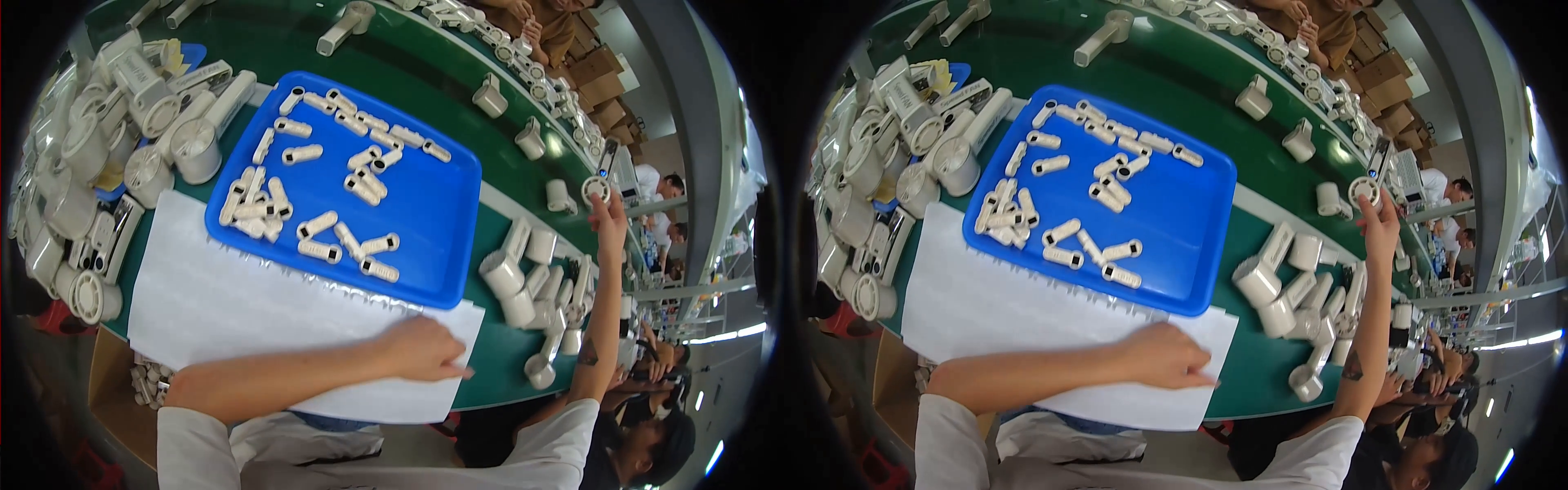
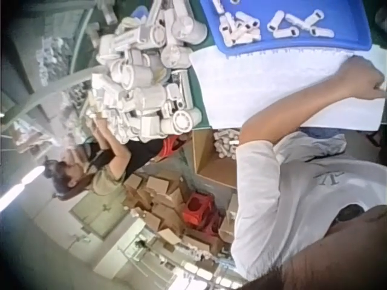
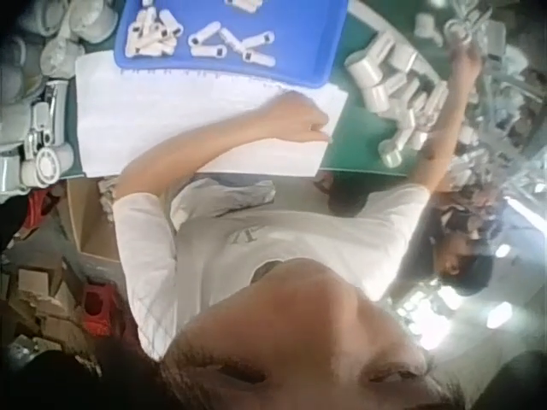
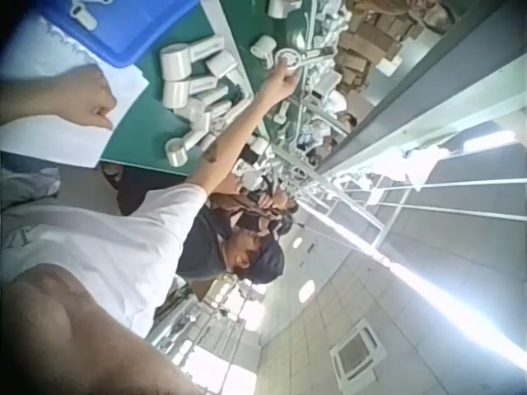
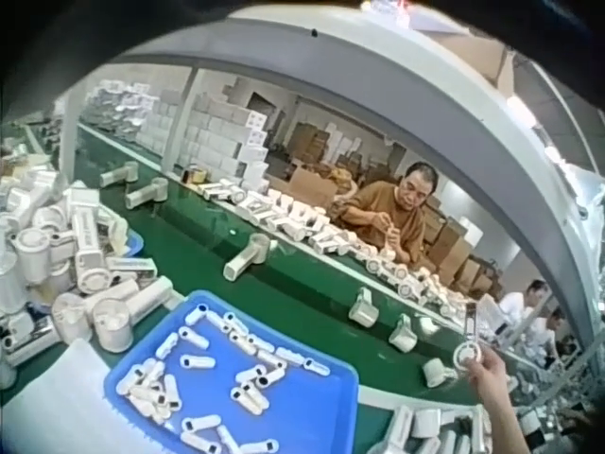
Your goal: The person assembles portable fans by attaching plastic cover pieces from a tray onto the fan bodies, peeling adhesive pads from a sheet to stick onto the bottom of the fans, and placing the fans onto the conveyor belt.
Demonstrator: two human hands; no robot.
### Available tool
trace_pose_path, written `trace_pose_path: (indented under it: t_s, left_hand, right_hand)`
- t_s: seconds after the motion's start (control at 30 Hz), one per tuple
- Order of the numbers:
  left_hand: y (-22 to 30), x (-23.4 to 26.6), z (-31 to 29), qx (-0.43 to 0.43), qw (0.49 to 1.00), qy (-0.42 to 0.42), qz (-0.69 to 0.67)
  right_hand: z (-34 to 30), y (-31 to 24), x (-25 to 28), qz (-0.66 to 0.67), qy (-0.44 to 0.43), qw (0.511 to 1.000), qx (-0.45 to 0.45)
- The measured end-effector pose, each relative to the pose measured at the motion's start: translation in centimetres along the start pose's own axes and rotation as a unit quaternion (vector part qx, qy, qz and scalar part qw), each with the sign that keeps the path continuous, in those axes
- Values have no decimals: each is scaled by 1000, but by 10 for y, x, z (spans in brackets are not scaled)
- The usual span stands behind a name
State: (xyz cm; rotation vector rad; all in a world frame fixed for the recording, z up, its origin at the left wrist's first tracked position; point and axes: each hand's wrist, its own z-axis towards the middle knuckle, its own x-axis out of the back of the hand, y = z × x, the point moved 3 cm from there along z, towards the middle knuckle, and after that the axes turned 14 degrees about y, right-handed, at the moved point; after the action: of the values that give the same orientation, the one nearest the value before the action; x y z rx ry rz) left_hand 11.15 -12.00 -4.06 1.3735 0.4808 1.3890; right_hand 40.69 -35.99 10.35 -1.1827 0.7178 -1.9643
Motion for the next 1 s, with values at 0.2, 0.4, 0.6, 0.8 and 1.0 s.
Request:
trace_pose_path:
  t_s: [0.2,0.4,0.6,0.8,1.0]
  left_hand:
    - [-3,1,-3,5,996,-18,-86]
    - [-2,2,-5,11,990,9,-137]
    - [-8,0,-4,20,986,21,-165]
    - [-1,9,4,11,993,-32,-114]
    - [5,10,-2,19,997,-64,-25]
  right_hand:
    - [103,97,-32,-202,-20,976,-84]
    - [170,175,-61,-264,50,960,-74]
    - [159,177,-87,-420,-22,907,-7]
    - [131,138,-39,-388,-94,890,220]
    - [38,100,-67,-505,-148,820,226]
